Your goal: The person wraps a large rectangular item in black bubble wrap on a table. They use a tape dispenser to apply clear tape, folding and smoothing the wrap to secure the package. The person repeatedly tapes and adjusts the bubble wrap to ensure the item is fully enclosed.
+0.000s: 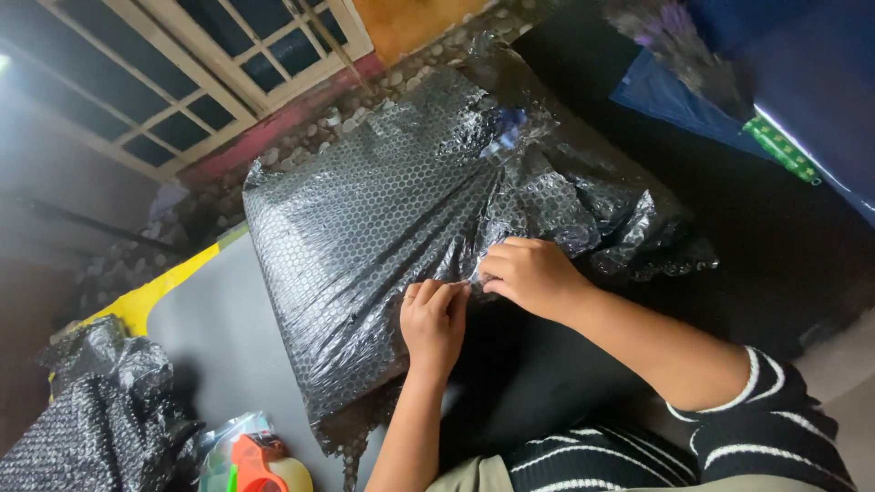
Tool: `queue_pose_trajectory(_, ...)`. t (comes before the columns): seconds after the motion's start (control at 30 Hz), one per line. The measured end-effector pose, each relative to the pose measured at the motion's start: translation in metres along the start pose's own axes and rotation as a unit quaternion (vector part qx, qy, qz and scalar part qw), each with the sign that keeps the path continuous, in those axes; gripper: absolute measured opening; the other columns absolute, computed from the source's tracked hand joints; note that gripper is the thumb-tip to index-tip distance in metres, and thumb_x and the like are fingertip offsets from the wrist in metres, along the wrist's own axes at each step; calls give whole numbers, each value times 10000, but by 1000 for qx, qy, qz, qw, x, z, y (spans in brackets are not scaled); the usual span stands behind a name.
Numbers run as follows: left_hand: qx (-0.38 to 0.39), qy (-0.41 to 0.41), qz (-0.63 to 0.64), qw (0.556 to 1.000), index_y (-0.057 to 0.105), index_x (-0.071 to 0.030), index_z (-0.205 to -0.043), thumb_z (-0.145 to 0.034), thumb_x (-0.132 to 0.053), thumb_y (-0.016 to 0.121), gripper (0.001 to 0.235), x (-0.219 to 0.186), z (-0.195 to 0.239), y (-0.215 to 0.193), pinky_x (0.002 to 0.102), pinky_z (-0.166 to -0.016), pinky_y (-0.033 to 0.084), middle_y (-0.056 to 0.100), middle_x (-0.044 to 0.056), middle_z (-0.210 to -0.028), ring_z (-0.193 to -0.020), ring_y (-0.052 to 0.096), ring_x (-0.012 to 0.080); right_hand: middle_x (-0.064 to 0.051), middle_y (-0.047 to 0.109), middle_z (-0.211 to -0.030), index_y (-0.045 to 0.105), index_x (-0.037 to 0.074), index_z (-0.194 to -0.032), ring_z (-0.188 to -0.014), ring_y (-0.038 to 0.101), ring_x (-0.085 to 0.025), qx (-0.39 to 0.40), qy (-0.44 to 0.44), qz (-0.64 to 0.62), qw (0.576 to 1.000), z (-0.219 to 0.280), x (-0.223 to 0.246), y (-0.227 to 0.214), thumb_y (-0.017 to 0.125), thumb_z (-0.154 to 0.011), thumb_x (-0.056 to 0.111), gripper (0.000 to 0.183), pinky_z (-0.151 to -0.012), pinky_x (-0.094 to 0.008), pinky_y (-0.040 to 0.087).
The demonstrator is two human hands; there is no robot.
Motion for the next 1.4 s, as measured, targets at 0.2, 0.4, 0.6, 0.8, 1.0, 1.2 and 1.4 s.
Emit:
queue_pose_trajectory(0.2,2,-12,-9,1000,711,-177,-797,-891,-244,773,131,4,3,3,354,-651,504,586,-19,-704,-739,635,237,29,616,-790,658,176,-874,-849,662,-189,-24,-2,0,1000,1,-3,10,806,-829,353,235,-685,-316,573)
queue_pose_trajectory(0.4,25,-13,-14,1000,708,-162,-794,-879,-211,767,115,3,3,3,348,-653,510,587,-4,-695,-748,641,244,-46,623,-1025,699,181,-969,-963,626,-267,-239,-168,101,951,43,24,12,720,-967,219,44,-774,-390,518)
queue_pose_trajectory(0.6,22,-5,-13,1000,700,-161,-792,-868,-205,766,110,-1,2,1,366,-652,511,596,11,-718,-764,640,259,13,736,-1130,766,199,-1107,-1047,657,-179,-280,-167,172,930,39,42,-10,571,-1059,171,202,-800,-311,465)
queue_pose_trajectory(0.8,40,-1,14,999,753,-147,-905,-904,-125,715,44,-1,2,-4,335,-706,543,660,12,-752,-791,666,240,120,713,-1234,719,286,-1221,-1241,615,-178,-214,-70,150,963,42,18,26,666,-970,433,295,-937,-375,429)
queue_pose_trajectory(1.0,23,10,73,997,709,-32,-1168,-924,11,632,260,-24,4,-31,380,-819,580,702,96,-814,-845,709,305,114,718,-1086,706,313,-1180,-1286,582,-196,-122,14,185,975,34,22,44,677,-929,431,279,-980,-443,440)
queue_pose_trajectory(1.2,60,-60,39,996,679,-54,-1196,-960,-160,673,259,-11,25,-116,427,-995,499,671,139,-1214,-1143,643,313,93,750,-1169,724,275,-1176,-1285,565,-227,25,43,84,995,16,14,9,781,-798,303,383,-931,-471,427)
queue_pose_trajectory(1.4,-9,-320,-87,943,574,-39,-1381,-939,-300,648,519,68,99,-186,469,-1144,360,571,174,-1424,-1377,496,330,-43,759,-1114,778,91,-1118,-1198,674,-223,-206,150,-150,955,37,17,-88,659,-980,24,194,-1049,-353,527)
Point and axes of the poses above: each hand's wrist, its own z-axis away from the middle knuckle, its own y-axis out of the palm, x = y × z, the point moved 7 cm from there along -z, towards the middle knuckle
